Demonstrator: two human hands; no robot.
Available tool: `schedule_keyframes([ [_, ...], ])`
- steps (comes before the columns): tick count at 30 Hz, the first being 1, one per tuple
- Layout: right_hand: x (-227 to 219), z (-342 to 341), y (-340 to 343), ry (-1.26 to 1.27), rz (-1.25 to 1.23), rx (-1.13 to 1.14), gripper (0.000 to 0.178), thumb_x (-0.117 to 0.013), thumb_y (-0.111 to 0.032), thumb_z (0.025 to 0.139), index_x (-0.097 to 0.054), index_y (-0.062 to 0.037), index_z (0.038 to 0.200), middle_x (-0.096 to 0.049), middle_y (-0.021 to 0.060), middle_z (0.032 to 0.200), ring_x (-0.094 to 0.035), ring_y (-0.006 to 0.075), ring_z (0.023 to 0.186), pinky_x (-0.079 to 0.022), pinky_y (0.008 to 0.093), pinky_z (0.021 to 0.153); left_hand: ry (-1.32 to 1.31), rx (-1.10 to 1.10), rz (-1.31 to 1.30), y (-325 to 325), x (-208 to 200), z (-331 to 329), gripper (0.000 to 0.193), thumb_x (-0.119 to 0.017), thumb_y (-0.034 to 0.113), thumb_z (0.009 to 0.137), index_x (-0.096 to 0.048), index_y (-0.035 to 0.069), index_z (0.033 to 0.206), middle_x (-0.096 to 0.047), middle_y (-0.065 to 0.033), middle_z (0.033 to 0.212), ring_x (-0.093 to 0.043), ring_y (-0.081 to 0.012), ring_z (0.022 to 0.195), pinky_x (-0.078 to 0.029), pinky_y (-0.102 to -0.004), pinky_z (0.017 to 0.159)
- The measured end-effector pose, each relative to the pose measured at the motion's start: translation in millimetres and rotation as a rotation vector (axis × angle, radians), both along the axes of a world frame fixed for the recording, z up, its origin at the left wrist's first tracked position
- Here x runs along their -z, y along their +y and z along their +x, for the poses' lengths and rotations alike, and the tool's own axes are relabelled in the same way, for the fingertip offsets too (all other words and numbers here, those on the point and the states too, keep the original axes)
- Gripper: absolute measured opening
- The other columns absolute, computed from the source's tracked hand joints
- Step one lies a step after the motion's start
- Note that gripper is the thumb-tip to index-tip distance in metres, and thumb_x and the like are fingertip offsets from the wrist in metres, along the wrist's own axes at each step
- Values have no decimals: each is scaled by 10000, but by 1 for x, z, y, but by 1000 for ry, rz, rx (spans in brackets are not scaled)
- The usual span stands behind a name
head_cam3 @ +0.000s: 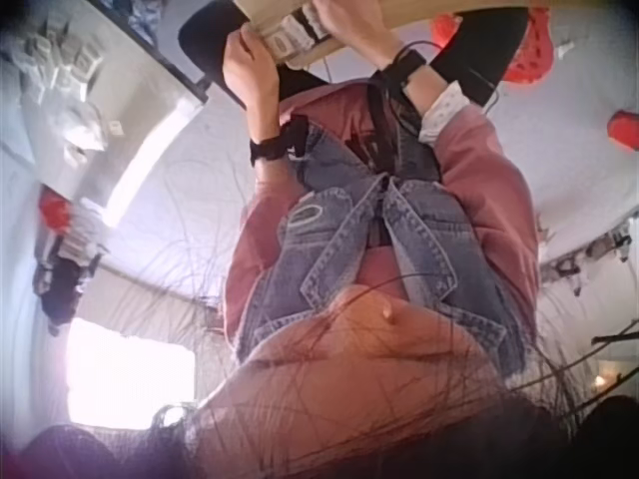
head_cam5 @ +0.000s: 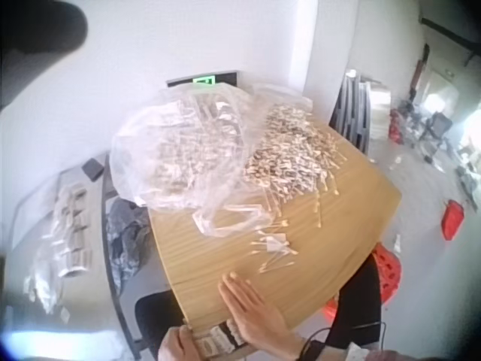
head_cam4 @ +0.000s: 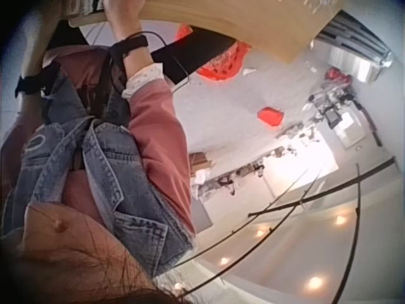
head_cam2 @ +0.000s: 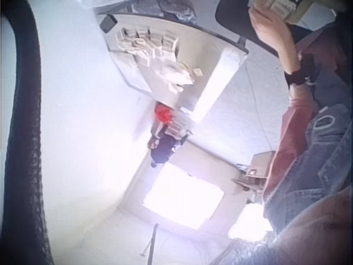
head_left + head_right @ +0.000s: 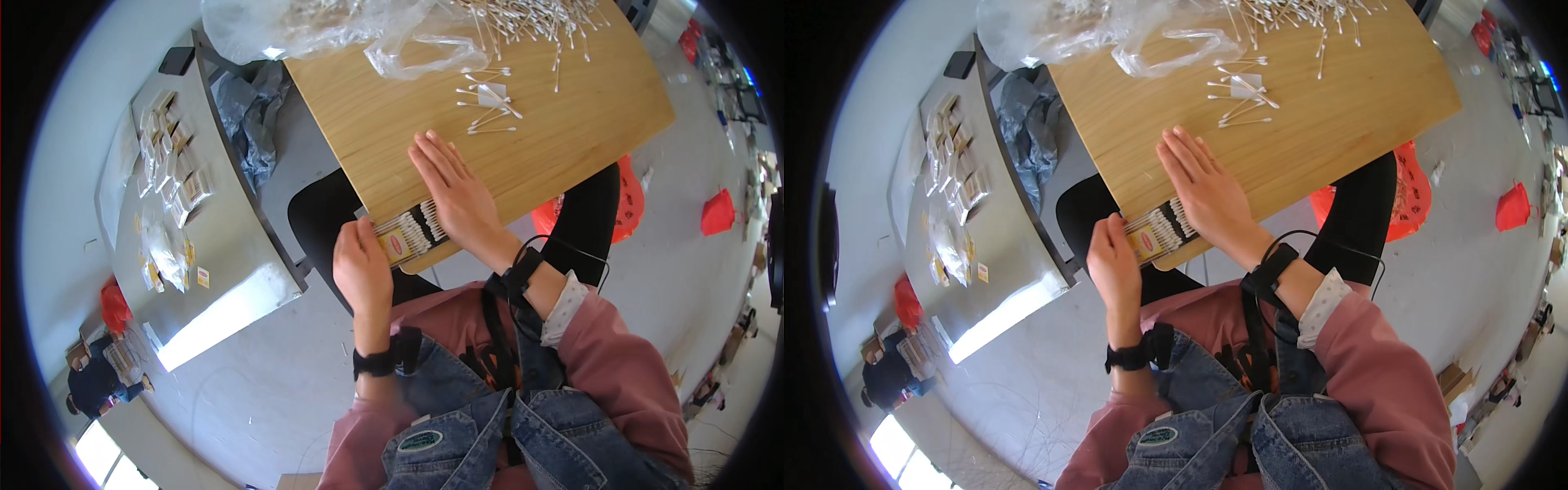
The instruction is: Manually align and pack cotton swabs into a small plastic container.
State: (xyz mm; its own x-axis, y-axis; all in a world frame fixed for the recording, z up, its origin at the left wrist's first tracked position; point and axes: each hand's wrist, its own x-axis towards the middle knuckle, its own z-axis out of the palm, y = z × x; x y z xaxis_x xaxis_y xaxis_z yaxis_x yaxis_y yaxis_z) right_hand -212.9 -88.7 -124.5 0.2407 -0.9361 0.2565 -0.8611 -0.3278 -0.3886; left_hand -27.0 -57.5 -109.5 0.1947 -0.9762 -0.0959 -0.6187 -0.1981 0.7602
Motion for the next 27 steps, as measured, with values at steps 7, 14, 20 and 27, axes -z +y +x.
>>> schedule_keyframes([
  [7,-2,3,1,30,27,16,602,-526,17,870,-415,46,1461,-411,184,1538,-349,315,1470,-317,447,1199,-26,-101,18,-7,15,-10,387,-537,284,1049,-671,-42,887,-613,-168,668,-548,-260,568,-452,-386,545],
  [14,-2,13,2,8,17,-22,577,-520,-9,882,-426,53,1448,-418,184,1532,-349,319,1469,-326,460,1193,265,-106,11,-7,25,-8,404,-523,287,1064,-666,-64,924,-589,-167,643,-446,-154,568,-439,-347,543],
  [20,-4,19,3,-4,22,-34,568,-526,-21,880,-439,54,1436,-434,183,1518,-359,318,1464,-327,460,1193,232,-97,-8,-7,21,-11,394,-528,269,1062,-648,-63,886,-574,-176,641,-438,-176,554,-432,-352,532],
  [27,-4,29,5,-114,51,-20,606,-489,19,878,-419,-7,1480,-414,155,1546,-356,328,1465,-321,465,1196,147,-82,-31,-7,16,-11,382,-532,237,1056,-606,-52,818,-537,-218,640,-433,-288,524,-423,-384,518],
])
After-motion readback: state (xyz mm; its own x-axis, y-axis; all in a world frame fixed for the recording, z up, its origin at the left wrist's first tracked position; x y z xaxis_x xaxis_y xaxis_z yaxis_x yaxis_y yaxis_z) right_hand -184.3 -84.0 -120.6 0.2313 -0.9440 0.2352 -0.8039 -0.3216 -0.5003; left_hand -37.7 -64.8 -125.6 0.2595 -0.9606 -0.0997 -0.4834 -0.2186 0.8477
